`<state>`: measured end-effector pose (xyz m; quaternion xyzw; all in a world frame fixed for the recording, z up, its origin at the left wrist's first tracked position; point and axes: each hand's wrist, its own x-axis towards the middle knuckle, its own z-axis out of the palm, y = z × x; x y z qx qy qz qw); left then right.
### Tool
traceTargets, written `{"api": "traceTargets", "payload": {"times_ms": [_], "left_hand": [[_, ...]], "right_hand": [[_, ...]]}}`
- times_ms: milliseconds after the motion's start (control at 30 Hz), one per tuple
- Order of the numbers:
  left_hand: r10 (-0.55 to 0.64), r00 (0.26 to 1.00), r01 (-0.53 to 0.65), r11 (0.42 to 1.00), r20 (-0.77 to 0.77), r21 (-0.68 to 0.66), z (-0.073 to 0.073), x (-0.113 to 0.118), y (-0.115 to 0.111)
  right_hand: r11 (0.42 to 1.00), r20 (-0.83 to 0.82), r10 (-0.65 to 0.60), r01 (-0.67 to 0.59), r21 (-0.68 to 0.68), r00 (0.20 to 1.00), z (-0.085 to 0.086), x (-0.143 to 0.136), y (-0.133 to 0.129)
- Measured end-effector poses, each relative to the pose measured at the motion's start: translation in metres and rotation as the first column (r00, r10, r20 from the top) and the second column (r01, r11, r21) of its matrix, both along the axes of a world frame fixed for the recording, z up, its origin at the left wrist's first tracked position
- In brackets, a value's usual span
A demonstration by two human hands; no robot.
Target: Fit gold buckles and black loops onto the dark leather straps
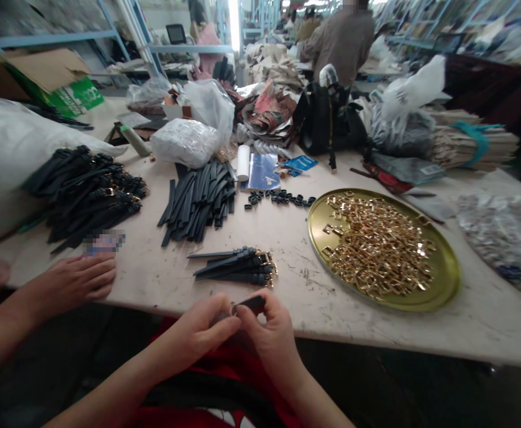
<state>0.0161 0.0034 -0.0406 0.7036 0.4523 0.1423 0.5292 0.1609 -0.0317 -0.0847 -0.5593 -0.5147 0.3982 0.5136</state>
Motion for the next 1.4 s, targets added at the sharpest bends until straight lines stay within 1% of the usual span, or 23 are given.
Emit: {"api": "traceTargets", "payload": {"times_ms": [67, 100, 167, 267, 333, 367, 400, 433, 533, 633, 733, 867, 967, 1033, 1133, 1167, 1200, 1233, 1267, 1300, 1333, 1367, 1400], "left_hand": [[-0.006, 1.0, 0.007, 0.998, -0.023, 0.059, 0.005, -0.002, -0.004], [0.005, 0.999, -0.001, 0.996, -0.038, 0.086, 0.006, -0.003, -0.005], [0.031, 0.999, -0.029, 0.997, -0.037, 0.065, 0.005, -0.003, -0.007], [0.051, 0.997, -0.052, 0.999, 0.064, 0.009, 0.004, -0.002, -0.012], [0.023, 0.99, -0.028, 0.999, 0.139, 0.039, 0.006, -0.002, -0.016], [0.005, 0.988, -0.013, 0.998, 0.155, 0.054, 0.007, -0.003, -0.019], [-0.002, 0.988, -0.007, 0.998, 0.155, 0.058, 0.007, -0.004, -0.02], [0.004, 0.989, -0.013, 0.998, 0.148, 0.059, 0.008, -0.005, -0.021], [0.066, 0.986, -0.078, 0.994, 0.151, 0.076, 0.009, -0.009, -0.018], [0.111, 0.976, -0.122, 0.991, 0.188, 0.047, 0.008, -0.008, -0.007], [0.149, 0.972, -0.148, 0.989, 0.184, -0.021, 0.005, -0.005, 0.007], [0.156, 0.977, -0.147, 0.987, 0.147, -0.072, -0.005, -0.002, 0.028], [0.169, 0.978, -0.16, 0.984, 0.119, -0.08, -0.014, -0.002, 0.043], [0.19, 0.977, -0.184, 0.98, 0.099, -0.075, -0.018, -0.002, 0.051], [0.209, 0.974, -0.203, 0.977, 0.091, -0.071, -0.017, -0.001, 0.058], [0.212, 0.973, -0.206, 0.976, 0.096, -0.068, -0.015, 0.0, 0.059], [0.22, 0.97, -0.214, 0.975, 0.107, -0.062, -0.011, 0.001, 0.06], [0.232, 0.965, -0.228, 0.972, 0.123, -0.052, -0.007, 0.003, 0.06], [0.249, 0.958, -0.245, 0.968, 0.143, -0.044, -0.003, 0.004, 0.06], [0.27, 0.948, -0.266, 0.963, 0.167, -0.047, 0.001, 0.005, 0.059], [0.288, 0.938, -0.28, 0.958, 0.194, -0.067, 0.004, 0.006, 0.058], [0.305, 0.926, -0.289, 0.952, 0.221, -0.101, 0.006, 0.007, 0.056], [0.321, 0.915, -0.294, 0.946, 0.246, -0.14, 0.007, 0.008, 0.054]], "right_hand": [[0.991, -0.155, 0.041, -0.06, -0.121, 0.987, 0.007, -0.002, -0.005], [0.989, -0.203, 0.056, -0.083, -0.125, 0.978, 0.011, -0.003, -0.008], [0.991, -0.242, 0.084, -0.107, -0.084, 0.967, 0.018, -0.005, -0.015], [0.975, -0.172, 0.218, -0.222, -0.003, 0.961, 0.029, 0.003, -0.019], [0.952, -0.035, 0.307, -0.307, 0.001, 0.951, 0.035, 0.021, -0.009], [0.952, 0.065, 0.305, -0.305, -0.014, 0.95, 0.037, 0.035, 0.001], [0.97, 0.168, 0.243, -0.243, -0.019, 0.955, 0.04, 0.052, 0.014], [0.997, 0.34, 0.077, -0.08, -0.005, 0.937, 0.042, 0.072, 0.03], [0.988, 0.518, -0.149, 0.142, 0.054, 0.842, 0.049, 0.132, 0.083], [0.966, 0.666, -0.241, 0.24, 0.096, 0.705, 0.051, 0.168, 0.134], [0.965, 0.772, -0.233, 0.238, 0.11, 0.591, 0.043, 0.169, 0.178], [0.984, 0.853, -0.142, 0.166, 0.066, 0.502, 0.026, 0.149, 0.225], [0.991, 0.868, -0.1, 0.125, 0.044, 0.486, 0.018, 0.142, 0.246], [0.996, 0.856, -0.075, 0.087, 0.036, 0.511, 0.017, 0.138, 0.248], [1.0, 0.816, -0.028, 0.018, 0.022, 0.577, 0.018, 0.124, 0.227], [1.0, 0.783, -0.003, -0.009, 0.01, 0.622, 0.018, 0.115, 0.215], [0.999, 0.704, 0.04, -0.043, -0.013, 0.709, 0.019, 0.105, 0.2], [0.995, 0.57, 0.096, -0.086, -0.043, 0.816, 0.02, 0.093, 0.183], [0.986, 0.331, 0.163, -0.144, -0.081, 0.929, 0.022, 0.081, 0.165], [0.973, 0.055, 0.209, -0.202, -0.112, 0.976, 0.023, 0.069, 0.148], [0.96, -0.198, 0.22, -0.248, -0.133, 0.955, 0.025, 0.057, 0.131], [0.949, -0.397, 0.203, -0.279, -0.144, 0.895, 0.027, 0.047, 0.116], [0.945, -0.511, 0.177, -0.29, -0.15, 0.841, 0.029, 0.038, 0.103]]}}
